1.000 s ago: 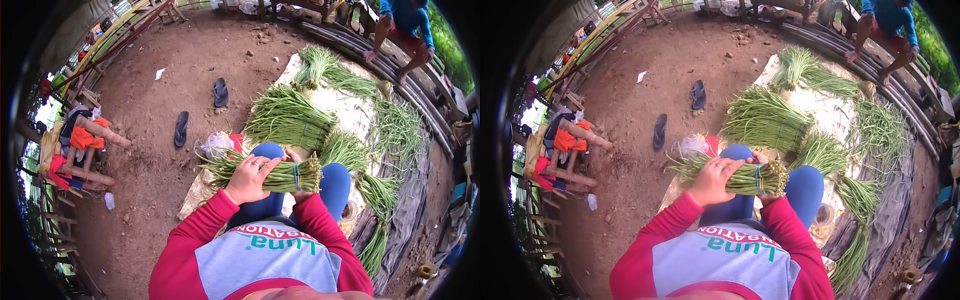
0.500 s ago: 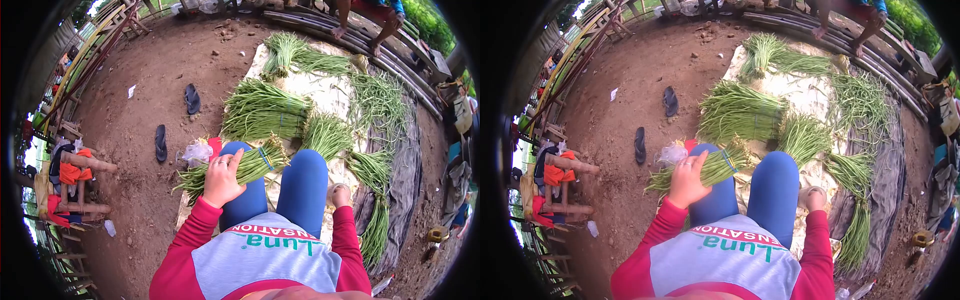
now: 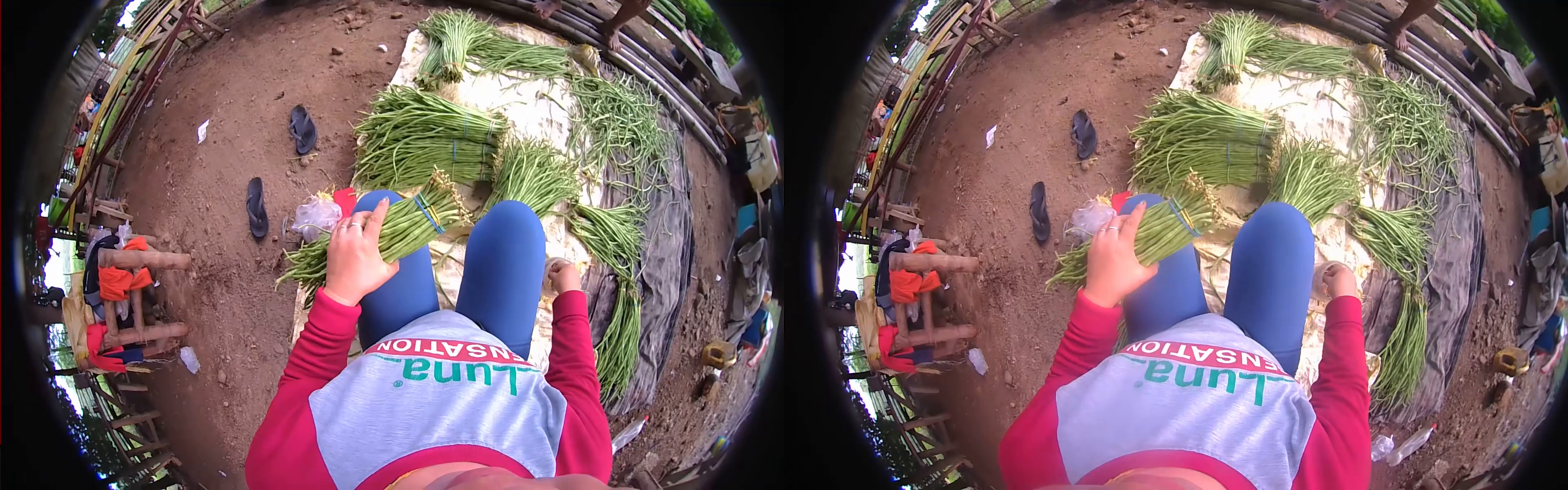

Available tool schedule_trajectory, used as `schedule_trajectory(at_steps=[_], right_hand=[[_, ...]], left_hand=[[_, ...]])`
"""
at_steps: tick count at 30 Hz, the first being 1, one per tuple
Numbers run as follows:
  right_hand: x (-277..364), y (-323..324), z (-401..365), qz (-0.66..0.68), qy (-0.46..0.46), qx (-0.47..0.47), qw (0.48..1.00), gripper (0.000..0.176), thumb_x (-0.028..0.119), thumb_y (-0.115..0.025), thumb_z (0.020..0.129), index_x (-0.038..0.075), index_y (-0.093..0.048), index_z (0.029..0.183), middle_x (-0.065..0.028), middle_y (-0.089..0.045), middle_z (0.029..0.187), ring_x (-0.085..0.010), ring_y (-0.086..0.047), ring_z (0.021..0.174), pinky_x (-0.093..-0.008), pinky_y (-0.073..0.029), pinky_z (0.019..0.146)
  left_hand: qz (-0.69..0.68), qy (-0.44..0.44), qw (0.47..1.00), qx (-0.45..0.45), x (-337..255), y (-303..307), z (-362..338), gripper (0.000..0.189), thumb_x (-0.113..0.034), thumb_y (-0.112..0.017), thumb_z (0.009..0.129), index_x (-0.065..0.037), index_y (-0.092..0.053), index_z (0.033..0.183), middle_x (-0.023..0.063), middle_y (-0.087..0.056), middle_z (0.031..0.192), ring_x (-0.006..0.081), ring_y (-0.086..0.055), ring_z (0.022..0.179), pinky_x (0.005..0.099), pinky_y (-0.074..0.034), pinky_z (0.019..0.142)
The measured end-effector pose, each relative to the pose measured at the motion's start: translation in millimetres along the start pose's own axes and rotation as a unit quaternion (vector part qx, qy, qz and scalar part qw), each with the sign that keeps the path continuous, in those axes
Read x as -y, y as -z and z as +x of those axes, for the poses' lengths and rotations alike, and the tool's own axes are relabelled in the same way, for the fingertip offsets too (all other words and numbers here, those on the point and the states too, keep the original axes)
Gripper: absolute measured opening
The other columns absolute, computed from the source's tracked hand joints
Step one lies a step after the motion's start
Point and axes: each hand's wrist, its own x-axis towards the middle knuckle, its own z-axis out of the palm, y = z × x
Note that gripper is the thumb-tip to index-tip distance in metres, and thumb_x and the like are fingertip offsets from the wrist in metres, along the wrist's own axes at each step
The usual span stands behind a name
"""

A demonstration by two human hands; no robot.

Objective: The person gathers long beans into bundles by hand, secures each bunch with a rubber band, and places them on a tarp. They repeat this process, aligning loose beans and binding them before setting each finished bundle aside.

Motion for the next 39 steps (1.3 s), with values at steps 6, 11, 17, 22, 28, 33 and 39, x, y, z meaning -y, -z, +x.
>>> schedule_trajectory(at_steps=[6,11,17,22,28,33,39], right_hand=[[21,35,-27,0.342,-0.072,-0.118,0.930,0.036,0.002,-0.068,0.088,-0.002,-0.060,0.123,-0.0053,-0.070,0.087,-0.0118,-0.064,0.074,-0.0248,-0.051,0.067],[147,101,-45,0.669,0.064,-0.097,0.734,0.051,-0.007,-0.054,0.092,0.000,-0.044,0.142,-0.0174,-0.065,0.124,-0.0186,-0.068,0.098,-0.0335,-0.054,0.093],[351,145,-92,0.429,0.409,0.127,0.796,0.102,0.015,-0.076,0.082,0.006,-0.009,0.159,-0.0234,-0.060,0.132,-0.0316,-0.066,0.110,-0.0475,-0.049,0.101],[438,109,-66,-0.082,0.538,0.094,0.834,0.139,0.046,-0.090,0.062,0.008,0.002,0.160,-0.0213,-0.055,0.134,-0.0380,-0.057,0.124,-0.0693,-0.012,0.117],[453,92,-90,-0.154,0.608,0.124,0.769,0.124,0.045,-0.088,0.058,0.014,-0.020,0.157,-0.0207,-0.054,0.134,-0.0352,-0.049,0.133,-0.0736,-0.008,0.116],[412,139,-54,-0.180,0.533,0.020,0.826,0.103,0.037,-0.092,0.055,0.015,-0.043,0.143,-0.0141,-0.034,0.158,-0.0296,-0.021,0.153,-0.0688,0.002,0.119],[340,30,-1,-0.032,0.370,0.352,0.859,0.082,0.038,-0.089,0.072,0.007,-0.048,0.135,-0.0175,-0.058,0.132,-0.0265,-0.054,0.126,-0.0490,-0.034,0.109]], left_hand=[[-0.014,0.014,1.000,0.009,3,3,-2,0.095,-0.021,-0.084,0.057,-0.011,-0.047,0.144,0.0173,-0.062,0.113,0.0382,-0.062,0.103,0.0465,-0.051,0.091],[-0.029,0.013,0.999,0.010,5,5,-3,0.096,-0.021,-0.084,0.058,-0.009,-0.047,0.145,0.0180,-0.062,0.113,0.0390,-0.062,0.103,0.0467,-0.051,0.091],[0.007,-0.021,0.999,-0.026,3,0,-6,0.105,-0.022,-0.085,0.060,-0.010,-0.036,0.152,0.0178,-0.062,0.108,0.0369,-0.062,0.099,0.0462,-0.049,0.092],[-0.046,-0.099,0.986,-0.126,8,-6,-14,0.096,-0.020,-0.083,0.066,-0.008,-0.037,0.149,0.0227,-0.063,0.110,0.0431,-0.064,0.096,0.0506,-0.052,0.085],[-0.054,0.033,0.993,0.100,22,6,-17,0.082,-0.022,-0.086,0.060,-0.005,-0.049,0.131,0.0191,-0.065,0.100,0.0384,-0.065,0.095,0.0459,-0.053,0.086],[-0.130,0.014,0.991,-0.019,44,18,-24,0.076,-0.025,-0.087,0.056,-0.004,-0.056,0.122,0.0190,-0.067,0.105,0.0386,-0.067,0.096,0.0442,-0.054,0.086],[-0.255,0.011,0.967,-0.022,55,7,-19,0.079,-0.021,-0.088,0.054,-0.003,-0.058,0.125,0.0182,-0.069,0.107,0.0361,-0.068,0.098,0.0407,-0.054,0.089]])
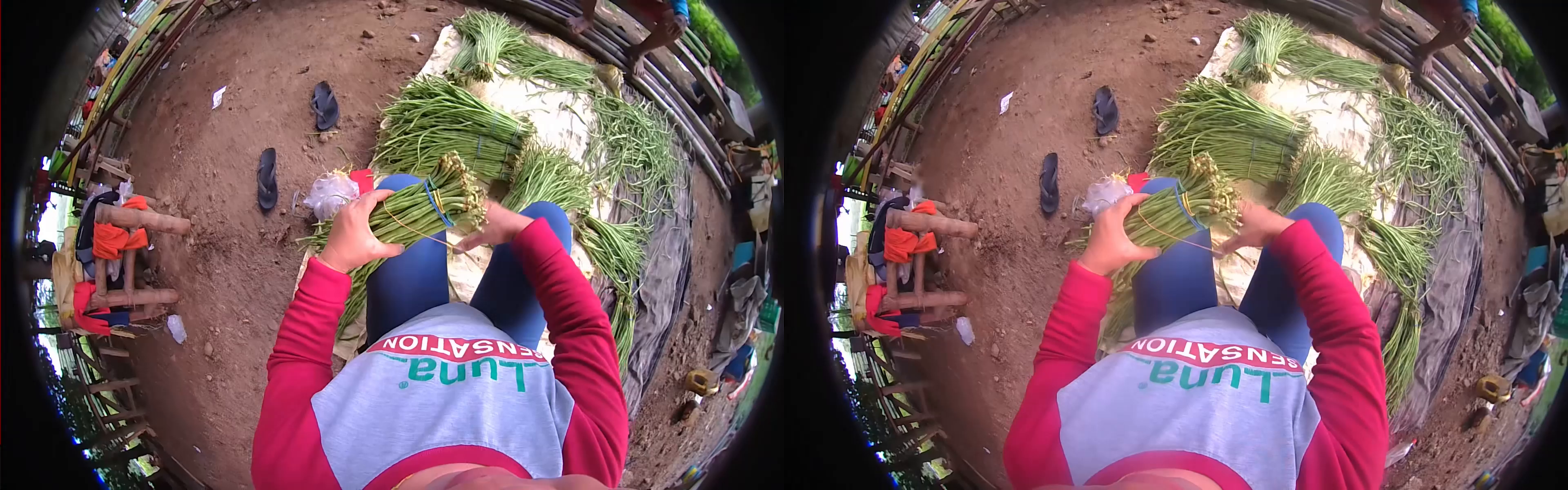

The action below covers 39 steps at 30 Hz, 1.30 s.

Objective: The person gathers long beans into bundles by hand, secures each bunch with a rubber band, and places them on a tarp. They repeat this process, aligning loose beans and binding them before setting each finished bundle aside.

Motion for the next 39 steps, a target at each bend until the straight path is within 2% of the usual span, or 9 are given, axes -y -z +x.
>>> schedule_trajectory(at_steps=[3,7,13,16,21,25,28,33,39], right_hand=[[18,-65,-15,0.337,-0.030,0.225,0.914,0.040,0.026,-0.087,0.080,0.004,-0.062,0.102,-0.0031,-0.070,0.088,-0.0118,-0.064,0.082,-0.0267,-0.052,0.075],[116,-34,-58,0.207,0.141,-0.130,0.959,0.046,0.029,-0.092,0.072,0.005,-0.059,0.093,-0.0053,-0.065,0.092,-0.0142,-0.063,0.076,-0.0264,-0.052,0.065],[176,64,-101,-0.020,0.493,-0.452,0.744,0.056,0.048,-0.079,0.083,0.003,-0.056,0.107,-0.0048,-0.061,0.074,-0.0215,-0.063,0.077,-0.0361,-0.052,0.077],[141,2,-121,0.428,0.353,-0.348,0.756,0.050,0.042,-0.075,0.089,0.001,-0.052,0.107,-0.0028,-0.058,0.075,-0.0124,-0.049,0.059,-0.0303,-0.047,0.063],[51,-67,-61,0.830,-0.006,-0.273,0.487,0.074,0.069,-0.043,0.097,0.012,-0.035,0.143,-0.0030,-0.046,0.065,-0.0161,-0.041,0.053,-0.0288,-0.038,0.056],[-2,-44,-34,0.786,0.149,-0.178,0.573,0.103,0.076,-0.047,0.090,0.013,-0.007,0.161,-0.0082,-0.059,0.087,-0.0177,-0.050,0.061,-0.0284,-0.039,0.055],[12,-20,-35,0.769,0.143,-0.180,0.597,0.104,0.080,-0.046,0.087,0.010,-0.018,0.159,-0.0085,-0.063,0.102,-0.0154,-0.051,0.062,-0.0258,-0.040,0.054],[32,4,-40,0.728,0.192,-0.082,0.654,0.100,0.082,-0.041,0.088,-0.002,-0.049,0.141,-0.0091,-0.065,0.115,-0.0105,-0.052,0.064,-0.0199,-0.037,0.051],[24,-15,3,0.886,0.080,-0.011,0.457,0.055,0.051,-0.041,0.105,0.000,-0.063,0.112,-0.0176,-0.070,0.109,-0.0279,-0.071,0.086,-0.0433,-0.060,0.081]], left_hand=[[-0.048,0.043,0.998,-0.015,3,-3,0,0.085,-0.020,-0.088,0.056,-0.002,-0.055,0.132,0.0192,-0.067,0.114,0.0351,-0.067,0.105,0.0395,-0.052,0.095],[0.154,0.031,0.987,0.029,-26,-15,-6,0.109,-0.040,-0.091,0.059,-0.009,-0.035,0.147,0.0177,-0.059,0.130,0.0382,-0.057,0.121,0.0481,-0.043,0.105],[0.230,-0.123,0.965,-0.019,-40,-52,12,0.065,-0.066,-0.054,0.091,-0.010,-0.058,0.123,0.0111,-0.069,0.112,0.0314,-0.064,0.110,0.0505,-0.041,0.105],[0.133,-0.071,0.983,-0.103,-32,-53,16,0.055,-0.058,-0.046,0.099,-0.010,-0.060,0.121,0.0116,-0.071,0.106,0.0325,-0.065,0.107,0.0460,-0.047,0.098],[-0.126,0.069,0.980,-0.137,-28,-45,18,0.041,-0.042,-0.044,0.107,-0.007,-0.059,0.123,0.0135,-0.071,0.112,0.0334,-0.064,0.112,0.0413,-0.052,0.090],[-0.250,-0.018,0.934,-0.254,-58,-44,31,0.005,-0.006,-0.059,0.098,-0.004,-0.058,0.102,0.0198,-0.064,0.129,0.0321,-0.055,0.130,0.0454,-0.037,0.113],[0.170,-0.286,0.937,-0.102,-80,-2,49,0.018,0.007,-0.060,0.076,-0.004,-0.066,0.089,0.0136,-0.059,0.140,0.0357,-0.055,0.130,0.0561,-0.025,0.118],[0.320,-0.259,0.906,-0.092,-104,-1,78,0.052,0.004,-0.054,0.085,-0.014,-0.065,0.133,0.0116,-0.067,0.129,0.0340,-0.061,0.122,0.0532,-0.039,0.110],[-0.035,0.008,0.998,0.048,-37,-21,84,0.046,0.002,-0.049,0.092,-0.002,-0.057,0.137,0.0155,-0.071,0.119,0.0250,-0.071,0.093,0.0328,-0.056,0.085]])
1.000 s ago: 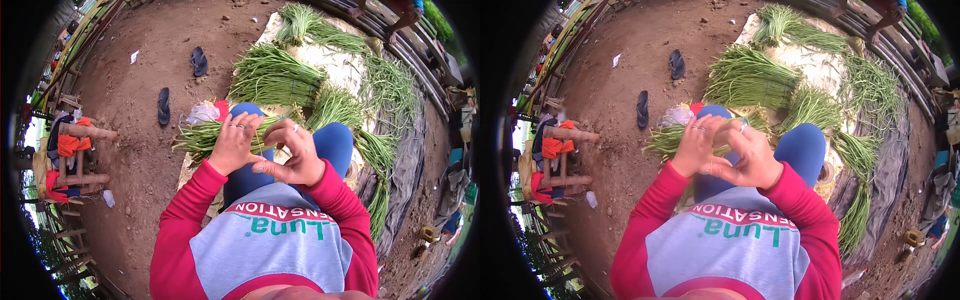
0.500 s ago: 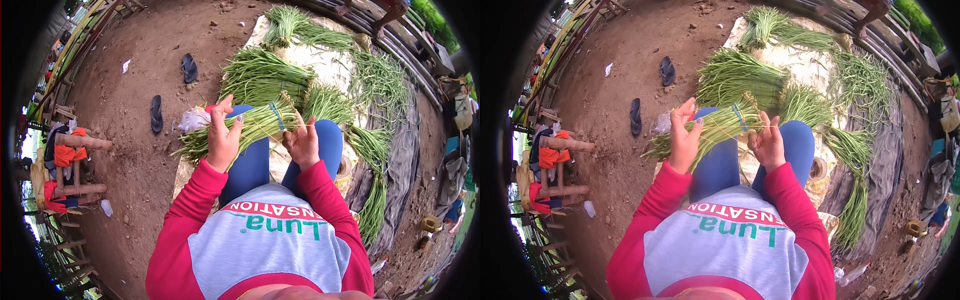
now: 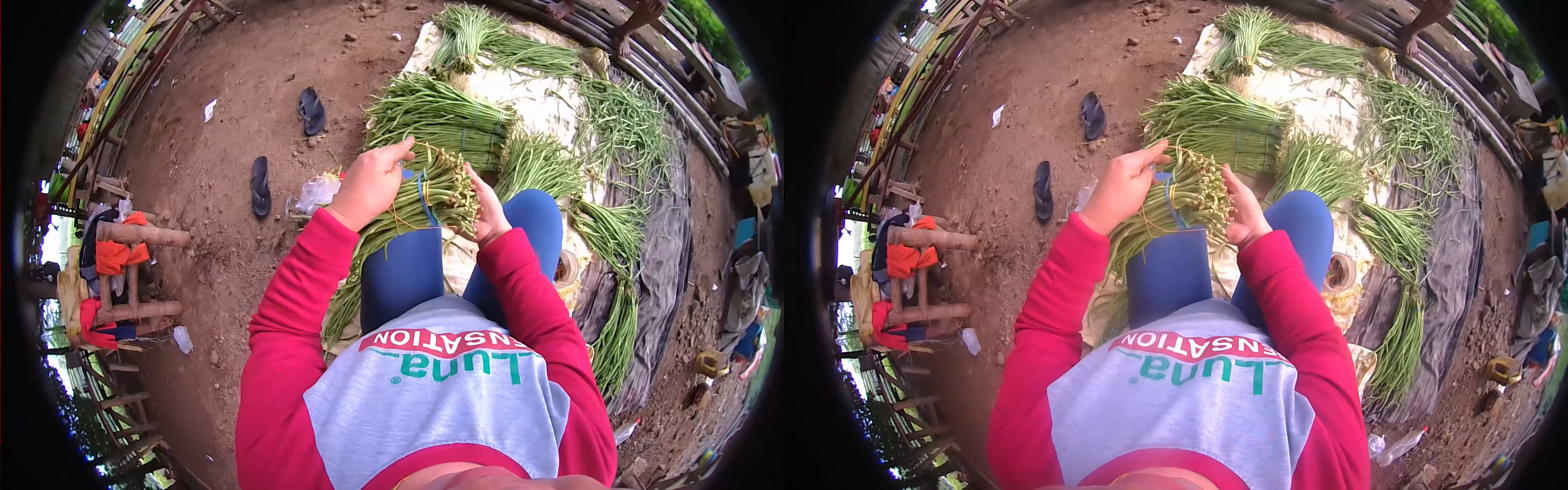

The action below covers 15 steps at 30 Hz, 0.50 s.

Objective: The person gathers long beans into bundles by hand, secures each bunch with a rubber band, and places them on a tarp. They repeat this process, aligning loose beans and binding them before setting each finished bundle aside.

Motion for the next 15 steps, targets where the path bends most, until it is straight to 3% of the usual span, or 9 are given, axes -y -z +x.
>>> schedule_trajectory(at_steps=[2,4,6,8,11,12,13,14,15], right_hand=[[-27,45,19,0.022,-0.013,-0.090,0.996,0.042,0.040,-0.048,0.104,0.002,-0.063,0.110,-0.0170,-0.069,0.102,-0.0227,-0.070,0.077,-0.0348,-0.061,0.067],[-54,110,23,0.132,-0.158,0.039,0.978,0.033,0.032,-0.051,0.103,0.002,-0.063,0.109,-0.0142,-0.067,0.094,-0.0174,-0.065,0.068,-0.0266,-0.057,0.056],[-66,112,9,-0.023,-0.153,0.016,0.988,0.019,0.014,-0.055,0.099,0.000,-0.061,0.110,-0.0129,-0.066,0.096,-0.0178,-0.065,0.076,-0.0264,-0.057,0.067],[-87,26,-30,-0.137,0.015,-0.066,0.988,0.028,0.003,-0.063,0.091,-0.002,-0.059,0.118,-0.0134,-0.066,0.108,-0.0218,-0.067,0.091,-0.0320,-0.056,0.083],[-93,23,-37,-0.368,0.068,0.014,0.927,0.058,0.007,-0.074,0.085,-0.004,-0.052,0.138,-0.0138,-0.064,0.126,-0.0253,-0.062,0.114,-0.0348,-0.047,0.104],[-80,-7,-47,-0.317,0.056,0.025,0.946,0.058,0.004,-0.076,0.084,-0.001,-0.055,0.137,-0.0099,-0.064,0.131,-0.0200,-0.059,0.121,-0.0339,-0.044,0.106],[-71,-6,-45,-0.333,0.058,0.014,0.941,0.058,0.008,-0.077,0.084,-0.001,-0.055,0.137,-0.0115,-0.065,0.130,-0.0182,-0.060,0.119,-0.0336,-0.045,0.105],[-65,-6,-42,-0.351,0.059,0.007,0.935,0.060,0.012,-0.078,0.083,-0.002,-0.055,0.137,-0.0131,-0.065,0.129,-0.0165,-0.060,0.116,-0.0333,-0.046,0.103],[-66,-9,-39,-0.375,0.092,0.025,0.922,0.060,0.013,-0.079,0.083,-0.001,-0.055,0.137,-0.0115,-0.065,0.129,-0.0164,-0.060,0.116,-0.0331,-0.046,0.103]], left_hand=[[-0.031,0.045,0.997,-0.051,44,-15,-9,0.036,-0.001,-0.051,0.089,0.000,-0.068,0.121,0.0183,-0.073,0.104,0.0319,-0.071,0.092,0.0384,-0.056,0.085],[-0.048,0.126,0.990,-0.038,68,-12,-20,0.033,0.004,-0.048,0.086,0.001,-0.074,0.107,0.0165,-0.074,0.100,0.0288,-0.072,0.089,0.0346,-0.055,0.084],[-0.038,0.172,0.983,-0.053,55,-6,-31,0.030,0.004,-0.048,0.084,0.002,-0.076,0.093,0.0158,-0.075,0.097,0.0257,-0.072,0.089,0.0318,-0.055,0.084],[-0.081,0.160,0.978,-0.105,45,-5,-43,0.028,0.006,-0.047,0.083,0.008,-0.072,0.094,0.0158,-0.074,0.102,0.0210,-0.069,0.096,0.0324,-0.052,0.093],[-0.388,0.125,0.912,-0.057,23,2,-63,0.052,-0.004,-0.060,0.085,0.004,-0.052,0.135,0.0174,-0.063,0.128,0.0250,-0.061,0.116,0.0360,-0.048,0.101],[-0.490,0.129,0.861,-0.036,-5,9,-71,0.071,-0.011,-0.068,0.084,0.001,-0.040,0.148,0.0177,-0.058,0.137,0.0271,-0.058,0.122,0.0383,-0.047,0.104],[-0.230,0.050,0.971,0.051,2,16,-80,0.086,-0.021,-0.076,0.080,-0.001,-0.032,0.151,0.0204,-0.052,0.142,0.0307,-0.055,0.127,0.0414,-0.046,0.104],[0.051,-0.052,0.990,0.122,9,24,-84,0.102,-0.030,-0.084,0.076,-0.003,-0.025,0.154,0.0231,-0.045,0.148,0.0344,-0.051,0.131,0.0446,-0.045,0.105],[0.098,-0.027,0.990,0.095,1,14,-87,0.108,-0.034,-0.089,0.068,-0.002,-0.029,0.151,0.0236,-0.049,0.142,0.0371,-0.053,0.128,0.0459,-0.045,0.104]])
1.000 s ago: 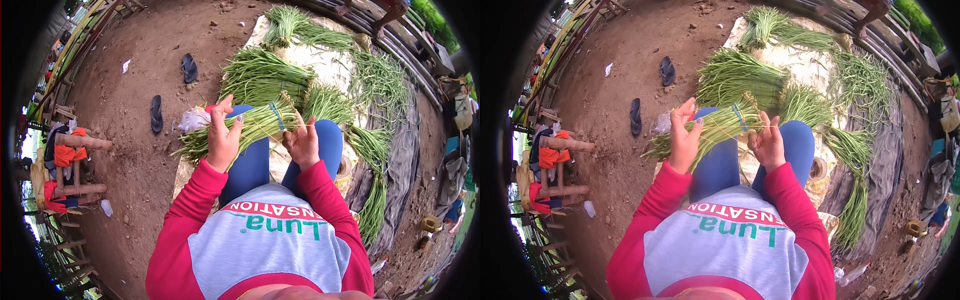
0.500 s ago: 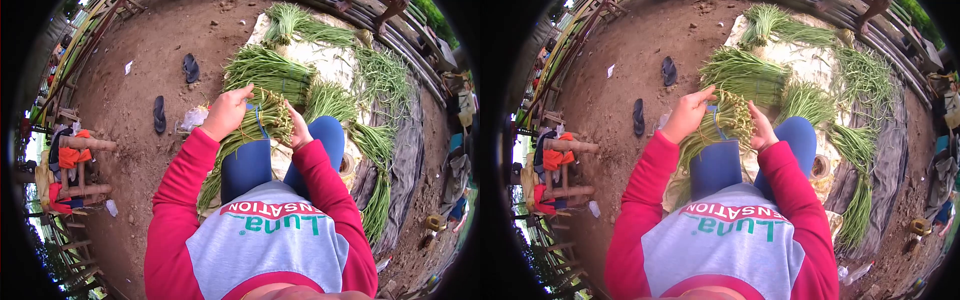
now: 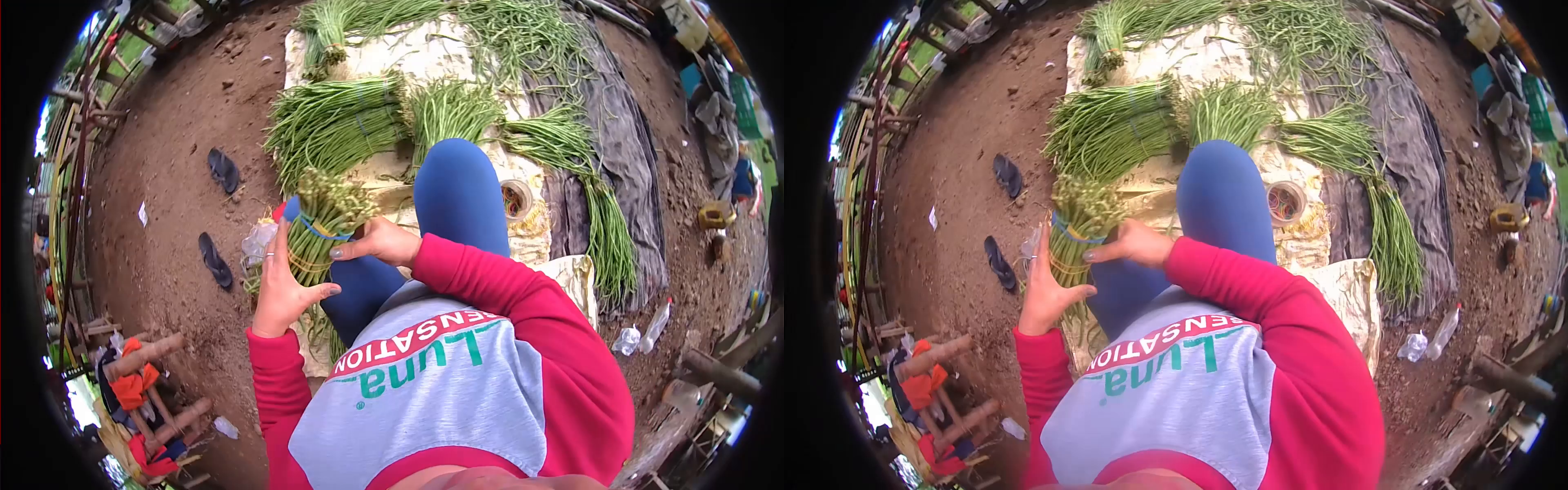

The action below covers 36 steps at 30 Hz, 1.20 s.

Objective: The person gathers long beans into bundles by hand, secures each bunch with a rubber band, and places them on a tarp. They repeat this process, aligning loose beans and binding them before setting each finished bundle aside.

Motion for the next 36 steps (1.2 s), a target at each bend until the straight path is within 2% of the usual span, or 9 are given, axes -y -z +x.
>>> schedule_trajectory(at_steps=[9,13,15,18,20,25,27,30,36], right_hand=[[108,-77,8,-0.025,0.346,0.125,0.930,0.101,0.018,-0.092,0.062,0.001,-0.035,0.144,-0.0119,-0.062,0.128,-0.0190,-0.059,0.118,-0.0349,-0.046,0.104],[150,-82,-6,-0.218,0.472,-0.027,0.854,0.105,0.018,-0.092,0.058,0.001,-0.035,0.145,-0.0104,-0.063,0.125,-0.0177,-0.062,0.112,-0.0344,-0.050,0.099],[165,-71,-20,-0.262,0.508,-0.014,0.821,0.109,0.016,-0.091,0.058,0.000,-0.032,0.148,-0.0096,-0.064,0.122,-0.0172,-0.064,0.109,-0.0340,-0.052,0.096],[180,-62,-46,-0.188,0.483,0.002,0.855,0.110,0.013,-0.091,0.061,0.000,-0.028,0.151,-0.0108,-0.062,0.126,-0.0179,-0.061,0.115,-0.0324,-0.049,0.102],[170,-71,-47,-0.155,0.459,-0.045,0.874,0.108,0.011,-0.090,0.063,0.000,-0.029,0.151,-0.0111,-0.061,0.127,-0.0190,-0.060,0.117,-0.0328,-0.048,0.103],[131,-69,-25,-0.142,0.426,-0.111,0.887,0.110,0.006,-0.088,0.065,0.000,-0.023,0.153,-0.0109,-0.060,0.132,-0.0206,-0.057,0.123,-0.0365,-0.043,0.109],[127,-67,-35,-0.163,0.415,-0.142,0.884,0.107,0.004,-0.087,0.067,0.000,-0.025,0.153,-0.0110,-0.061,0.132,-0.0203,-0.057,0.124,-0.0362,-0.044,0.108],[129,-77,-41,-0.206,0.425,-0.189,0.861,0.110,0.009,-0.091,0.066,0.000,-0.025,0.154,-0.0120,-0.058,0.136,-0.0195,-0.056,0.125,-0.0360,-0.045,0.107],[101,-78,-25,-0.402,0.399,-0.257,0.783,0.118,0.034,-0.095,0.062,0.000,-0.028,0.152,-0.0199,-0.056,0.135,-0.0301,-0.056,0.124,-0.0384,-0.042,0.107]], left_hand=[[-0.112,-0.070,0.991,-0.012,-38,28,-1,0.082,-0.035,-0.089,0.073,0.003,-0.051,0.135,0.0183,-0.064,0.126,0.0317,-0.064,0.116,0.0453,-0.049,0.098],[0.014,-0.187,0.982,-0.036,9,7,12,0.088,-0.060,-0.066,0.089,-0.005,-0.035,0.151,0.0160,-0.042,0.153,0.0279,-0.040,0.143,0.0483,-0.027,0.120],[0.066,-0.312,0.926,-0.204,51,-6,26,0.097,-0.079,-0.040,0.090,-0.009,-0.025,0.156,0.0180,-0.031,0.159,0.0313,-0.027,0.149,0.0530,-0.015,0.123],[-0.451,-0.285,0.799,-0.277,-117,48,76,0.102,-0.085,-0.023,0.089,-0.010,-0.020,0.158,0.0237,-0.032,0.157,0.0382,-0.027,0.148,0.0556,-0.010,0.122],[-0.314,-0.171,0.677,-0.644,-124,56,84,0.111,-0.090,-0.020,0.083,-0.010,-0.008,0.160,0.0261,-0.023,0.160,0.0423,-0.023,0.148,0.0563,-0.019,0.121],[-0.238,-0.382,0.769,-0.455,-140,-29,107,0.116,-0.092,-0.023,0.079,-0.013,0.005,0.160,0.0269,-0.018,0.161,0.0417,-0.025,0.148,0.0560,-0.025,0.119],[-0.323,-0.367,0.813,-0.315,-106,-56,95,0.145,-0.090,-0.058,0.066,-0.009,0.023,0.156,0.0276,-0.013,0.161,0.0419,-0.030,0.145,0.0536,-0.032,0.115],[-0.347,-0.210,0.910,0.088,-54,-66,65,0.119,-0.041,-0.094,0.066,-0.002,-0.026,0.155,0.0181,-0.043,0.149,0.0329,-0.044,0.138,0.0516,-0.036,0.114],[-0.459,-0.156,0.872,0.066,-54,-70,60,0.087,-0.014,-0.091,0.068,-0.001,-0.046,0.141,0.0136,-0.056,0.137,0.0245,-0.059,0.121,0.0420,-0.050,0.100]])
